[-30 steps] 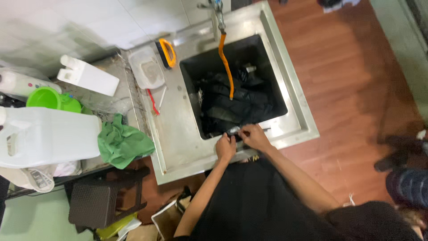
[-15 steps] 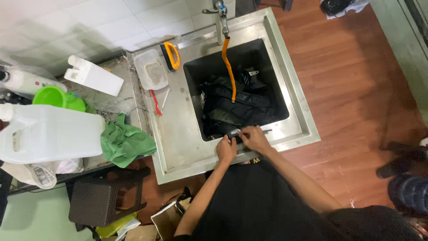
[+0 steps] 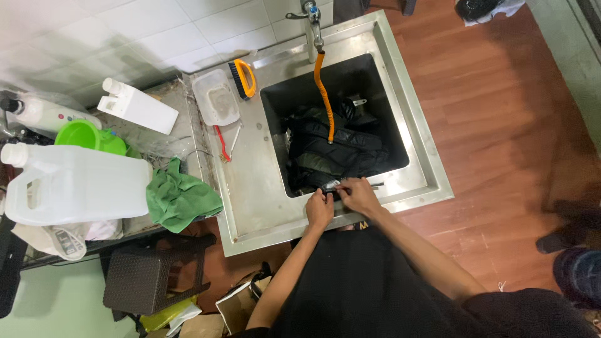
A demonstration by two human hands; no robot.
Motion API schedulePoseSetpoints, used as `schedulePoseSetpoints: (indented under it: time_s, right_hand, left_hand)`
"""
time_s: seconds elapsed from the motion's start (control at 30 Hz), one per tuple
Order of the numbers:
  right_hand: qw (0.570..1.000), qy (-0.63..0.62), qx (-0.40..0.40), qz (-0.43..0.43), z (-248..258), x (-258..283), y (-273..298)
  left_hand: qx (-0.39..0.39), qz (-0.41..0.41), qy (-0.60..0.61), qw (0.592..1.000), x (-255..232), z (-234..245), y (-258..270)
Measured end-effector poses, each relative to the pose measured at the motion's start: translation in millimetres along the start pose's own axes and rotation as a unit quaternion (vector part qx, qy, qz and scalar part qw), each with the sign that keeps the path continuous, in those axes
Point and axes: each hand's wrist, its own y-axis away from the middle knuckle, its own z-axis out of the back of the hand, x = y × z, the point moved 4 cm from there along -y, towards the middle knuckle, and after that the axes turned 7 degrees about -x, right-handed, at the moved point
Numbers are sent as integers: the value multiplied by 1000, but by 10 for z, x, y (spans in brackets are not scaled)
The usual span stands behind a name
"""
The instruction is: The person cleans a black bag in a sink by hand, using a brush and water to scrub different parts and compartments.
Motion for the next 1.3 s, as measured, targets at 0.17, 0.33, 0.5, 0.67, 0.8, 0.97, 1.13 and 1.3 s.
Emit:
schedulePoseSetpoints:
  time_s: [0.17, 0.33, 0.5, 0.67, 0.8, 0.97, 1.13, 1.3]
  right_hand:
    - [999, 14, -20, -49, 87, -158, -27]
    - [999, 39, 0, 37, -11, -24, -11]
    - [995, 90, -20, 29, 91, -30, -81]
    - [993, 106, -39, 39, 59, -16, -172]
    - [994, 80, -75, -28, 509, 368, -685]
    - [948, -80, -232, 203, 1361, 2146, -1740]
    - [985, -8, -90, 149, 1358, 2510, -2968]
    - [967, 220, -31, 124, 1418, 1783, -3226]
  left_hand:
    - [-6, -11, -21, 1000, 11, 21, 62]
    - [-5, 0, -14, 1000, 39, 19, 79]
    - [-13, 0, -6, 1000, 67, -36, 7]
    - [13, 16, 3, 1000, -31, 91, 27]
    - [12, 33, 21, 999, 23, 55, 18]
    - [24, 182, 254, 950, 234, -5, -365]
    - [5, 297, 530, 794, 75, 153, -938]
    - [-27, 310, 562, 766, 324, -123, -960]
